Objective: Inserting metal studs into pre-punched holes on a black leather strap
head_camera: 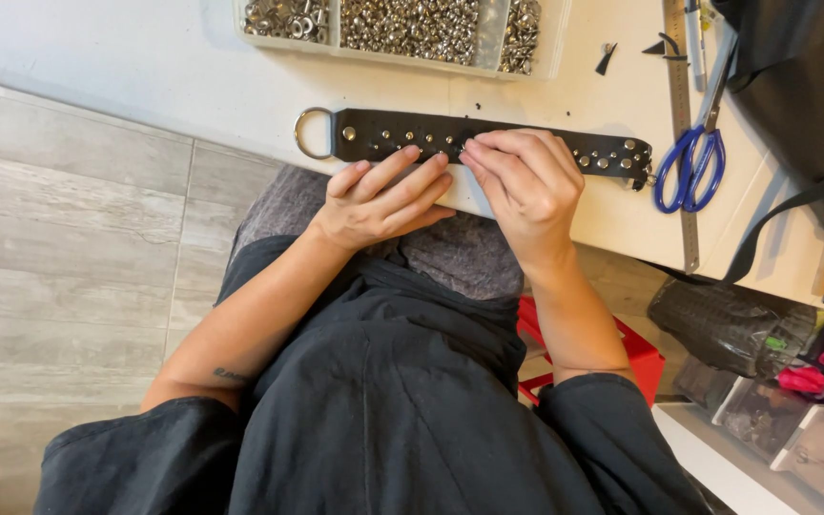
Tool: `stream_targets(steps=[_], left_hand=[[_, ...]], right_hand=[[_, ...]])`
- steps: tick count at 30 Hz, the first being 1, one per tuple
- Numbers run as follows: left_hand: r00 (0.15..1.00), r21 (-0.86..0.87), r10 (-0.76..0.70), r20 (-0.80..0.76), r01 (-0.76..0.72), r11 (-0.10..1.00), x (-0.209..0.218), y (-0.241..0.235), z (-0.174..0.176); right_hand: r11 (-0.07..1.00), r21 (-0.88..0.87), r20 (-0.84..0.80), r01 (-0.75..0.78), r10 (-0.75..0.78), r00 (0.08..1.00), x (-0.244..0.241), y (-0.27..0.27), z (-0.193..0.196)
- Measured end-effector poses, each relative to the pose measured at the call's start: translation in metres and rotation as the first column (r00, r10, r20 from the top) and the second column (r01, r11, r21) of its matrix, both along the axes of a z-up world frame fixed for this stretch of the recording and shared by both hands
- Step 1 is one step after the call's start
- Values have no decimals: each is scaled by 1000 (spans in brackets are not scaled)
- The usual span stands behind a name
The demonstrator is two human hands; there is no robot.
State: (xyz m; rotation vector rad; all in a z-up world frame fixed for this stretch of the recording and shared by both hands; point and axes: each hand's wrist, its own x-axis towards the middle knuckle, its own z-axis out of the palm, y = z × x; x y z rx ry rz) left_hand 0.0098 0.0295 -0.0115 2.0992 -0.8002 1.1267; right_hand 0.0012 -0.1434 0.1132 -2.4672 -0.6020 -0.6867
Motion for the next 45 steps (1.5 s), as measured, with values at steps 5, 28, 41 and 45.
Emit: stream_targets(steps=[5,28,41,45], left_hand=[[1000,-3,-5,-7,5,1000,0,0,2],[999,12,48,7,-48,999,1,-1,-1],[999,1,48,-2,-48,999,1,-1,0],[999,-5,48,8,-48,999,3,-1,0]], right_hand=[[1000,16,10,6,-6,1000,0,2,-3],[995,-95,225,7,15,974,0,4,-18],[1000,-15,169,-25,28,985,7,3,-12],[995,-102,242,-13,37,969,4,2,-18]])
